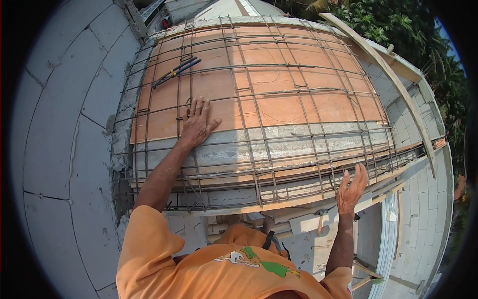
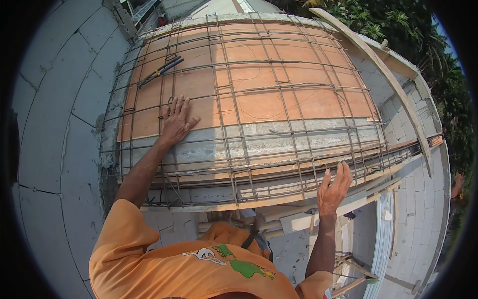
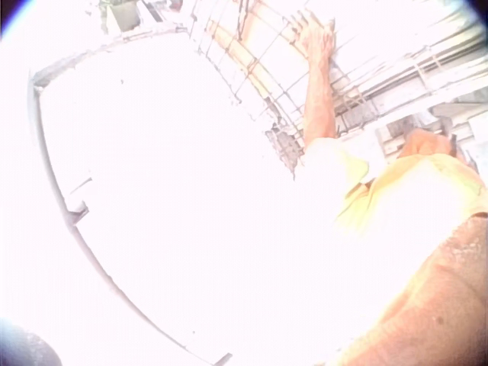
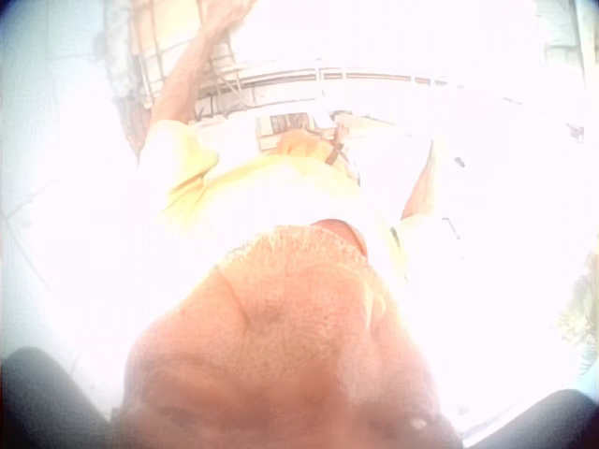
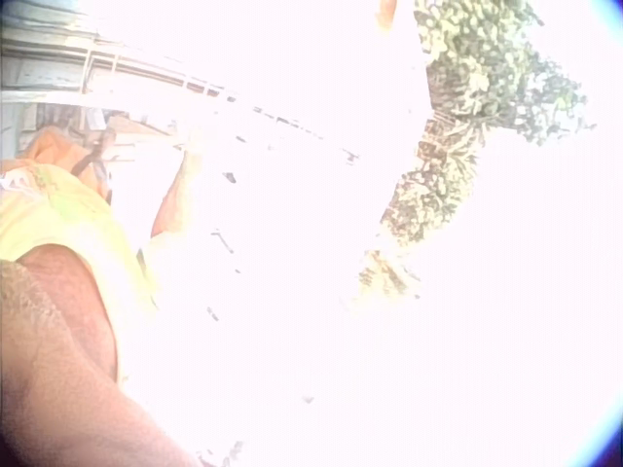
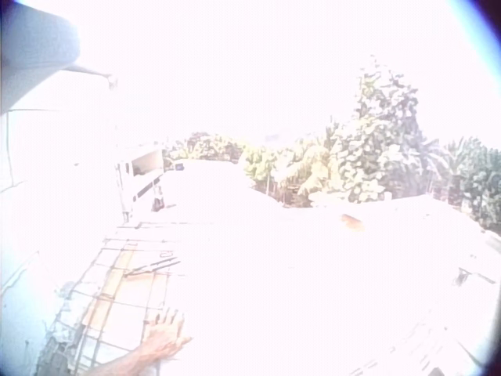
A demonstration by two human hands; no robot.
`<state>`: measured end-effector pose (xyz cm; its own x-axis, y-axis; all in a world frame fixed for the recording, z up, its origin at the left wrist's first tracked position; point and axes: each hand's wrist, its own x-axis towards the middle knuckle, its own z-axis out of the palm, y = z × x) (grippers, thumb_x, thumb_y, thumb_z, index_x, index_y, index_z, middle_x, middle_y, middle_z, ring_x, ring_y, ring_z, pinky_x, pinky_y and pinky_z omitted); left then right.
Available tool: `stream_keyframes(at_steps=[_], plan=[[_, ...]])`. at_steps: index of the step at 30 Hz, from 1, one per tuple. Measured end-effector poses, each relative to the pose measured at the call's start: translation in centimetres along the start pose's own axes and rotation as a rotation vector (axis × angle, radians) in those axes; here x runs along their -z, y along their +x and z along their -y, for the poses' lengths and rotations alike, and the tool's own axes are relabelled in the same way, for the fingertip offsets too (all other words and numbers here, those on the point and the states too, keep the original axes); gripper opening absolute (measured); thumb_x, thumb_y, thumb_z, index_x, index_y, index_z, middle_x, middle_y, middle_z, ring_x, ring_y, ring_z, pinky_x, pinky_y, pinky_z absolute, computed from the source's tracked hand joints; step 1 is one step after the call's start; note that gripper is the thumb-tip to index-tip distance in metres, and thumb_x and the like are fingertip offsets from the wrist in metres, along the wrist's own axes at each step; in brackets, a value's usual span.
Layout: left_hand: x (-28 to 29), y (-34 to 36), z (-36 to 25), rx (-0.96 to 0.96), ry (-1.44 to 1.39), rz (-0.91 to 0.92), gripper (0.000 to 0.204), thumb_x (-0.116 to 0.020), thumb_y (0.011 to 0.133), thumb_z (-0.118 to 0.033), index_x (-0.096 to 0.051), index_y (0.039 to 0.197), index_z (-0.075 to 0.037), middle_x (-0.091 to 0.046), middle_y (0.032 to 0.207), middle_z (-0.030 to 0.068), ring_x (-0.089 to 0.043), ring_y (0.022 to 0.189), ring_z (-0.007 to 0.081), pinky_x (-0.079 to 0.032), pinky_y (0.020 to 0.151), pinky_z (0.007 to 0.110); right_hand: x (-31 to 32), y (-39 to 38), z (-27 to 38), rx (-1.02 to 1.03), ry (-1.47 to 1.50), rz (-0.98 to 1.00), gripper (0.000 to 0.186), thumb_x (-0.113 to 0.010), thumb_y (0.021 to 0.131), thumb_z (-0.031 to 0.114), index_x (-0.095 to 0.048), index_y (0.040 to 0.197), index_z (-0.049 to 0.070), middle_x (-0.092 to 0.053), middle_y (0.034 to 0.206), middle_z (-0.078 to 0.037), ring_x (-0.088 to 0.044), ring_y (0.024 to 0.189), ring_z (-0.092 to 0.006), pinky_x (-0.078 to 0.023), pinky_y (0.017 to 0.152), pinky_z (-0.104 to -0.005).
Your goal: The person prepares a section for concrete pouring by positioning a rebar mesh over wooden forms and using pliers to secure the steel components. The person uses their hands to lift, slide, and align the metal grid and wooden supports at the edge of the construction area.
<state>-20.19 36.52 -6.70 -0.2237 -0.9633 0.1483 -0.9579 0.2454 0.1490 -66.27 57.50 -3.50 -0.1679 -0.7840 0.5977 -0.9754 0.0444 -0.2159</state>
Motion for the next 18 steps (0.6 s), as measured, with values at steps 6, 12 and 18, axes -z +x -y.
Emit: stream_keyframes(at_steps=[6,12,18], plan=[[0.6,-1.5,-0.2,0.009,0.001,-0.011,0.083,-0.042,0.092,-0.064,-0.022,0.152,-0.01,-0.015,0.158,0.0179,-0.008,0.147,0.033,-0.006,0.117,0.052,5.2,-11.5,-0.5,-0.29,-0.124,-0.125,0.038,-0.058,0.091,0.006,-0.049,0.127,-0.004,-0.048,0.13,-0.024,-0.045,0.119,-0.0415,-0.039,0.099,-0.0499],[-0.4,0.5,0.5,-0.094,0.008,-0.083,0.081,-0.041,0.092,-0.063,-0.028,0.149,-0.006,-0.021,0.156,0.0202,-0.015,0.145,0.0359,-0.012,0.114,0.055,4.2,-31.5,1.4,-0.657,-0.176,0.236,0.036,-0.059,0.086,0.008,-0.052,0.118,-0.006,-0.053,0.113,-0.026,-0.05,0.107,-0.043,-0.042,0.092,-0.0494],[-1.3,2.0,2.6,-0.155,-0.076,-0.052,0.092,-0.042,0.089,-0.069,-0.021,0.151,-0.004,-0.016,0.156,0.0252,-0.012,0.145,0.0415,-0.015,0.112,0.059,4.8,-57.1,10.2,-1.312,-0.164,0.816,0.024,-0.06,0.082,0.015,-0.06,0.096,-0.004,-0.061,0.095,-0.025,-0.059,0.091,-0.0444,-0.05,0.081,-0.0504]])
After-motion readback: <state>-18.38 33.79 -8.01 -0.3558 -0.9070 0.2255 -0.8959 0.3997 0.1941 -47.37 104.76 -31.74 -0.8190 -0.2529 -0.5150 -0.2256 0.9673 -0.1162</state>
